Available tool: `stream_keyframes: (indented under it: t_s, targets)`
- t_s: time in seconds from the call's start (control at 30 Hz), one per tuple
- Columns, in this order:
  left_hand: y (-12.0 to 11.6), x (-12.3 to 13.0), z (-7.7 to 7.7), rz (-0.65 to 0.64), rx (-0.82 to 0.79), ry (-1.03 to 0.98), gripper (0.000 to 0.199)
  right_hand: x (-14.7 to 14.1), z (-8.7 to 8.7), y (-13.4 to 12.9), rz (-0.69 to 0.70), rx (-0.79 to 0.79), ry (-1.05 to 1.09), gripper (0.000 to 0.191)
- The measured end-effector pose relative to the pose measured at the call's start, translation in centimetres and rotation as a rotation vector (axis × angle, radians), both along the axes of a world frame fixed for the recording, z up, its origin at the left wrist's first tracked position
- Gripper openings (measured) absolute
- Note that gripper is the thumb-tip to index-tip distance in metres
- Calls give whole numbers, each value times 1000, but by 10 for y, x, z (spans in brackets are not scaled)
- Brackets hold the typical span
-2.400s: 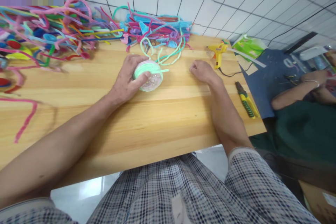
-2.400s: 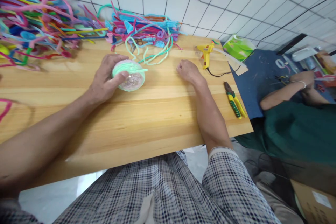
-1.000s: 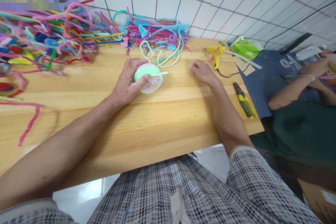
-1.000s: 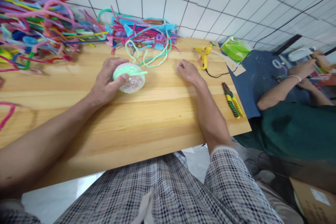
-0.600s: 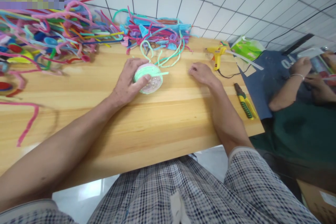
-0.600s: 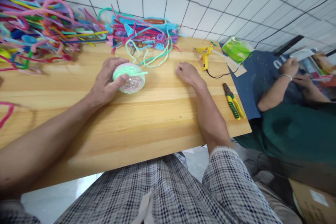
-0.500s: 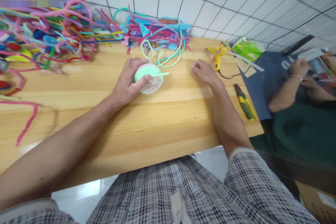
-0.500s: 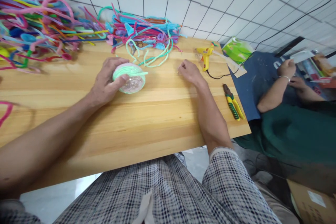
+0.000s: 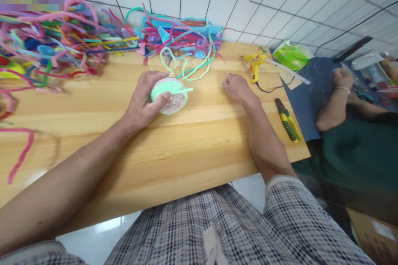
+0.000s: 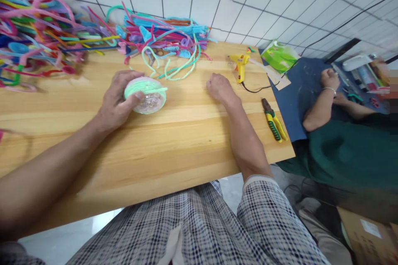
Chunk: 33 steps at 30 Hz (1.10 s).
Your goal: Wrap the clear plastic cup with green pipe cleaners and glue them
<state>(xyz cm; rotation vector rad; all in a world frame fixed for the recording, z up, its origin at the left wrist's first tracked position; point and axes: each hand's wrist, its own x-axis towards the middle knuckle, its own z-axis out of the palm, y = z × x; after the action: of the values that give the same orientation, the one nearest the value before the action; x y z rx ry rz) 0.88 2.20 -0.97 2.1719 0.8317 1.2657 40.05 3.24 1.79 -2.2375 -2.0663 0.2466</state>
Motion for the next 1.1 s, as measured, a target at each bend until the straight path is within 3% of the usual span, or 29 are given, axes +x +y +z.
stream_keyframes:
  t_s: [0.27, 0.57, 0.83, 0.97, 1.1]
  targets:
    - [1, -1, -1, 5, 24, 10, 54, 6, 3, 2, -5, 7, -11, 31]
    - [1, 2, 0, 25, 20, 14, 64, -2, 20, -5, 3, -4, 59, 21]
    - [-1, 1, 6, 55, -45, 95, 74, -1, 2, 5, -46, 11, -66, 31]
    - [-2, 2, 8, 46, -33, 90, 76, 12, -1, 7, -81, 78, 97, 21]
    - [-3, 1, 7, 42, -38, 71, 67, 19, -4, 8, -86, 158, 428, 11]
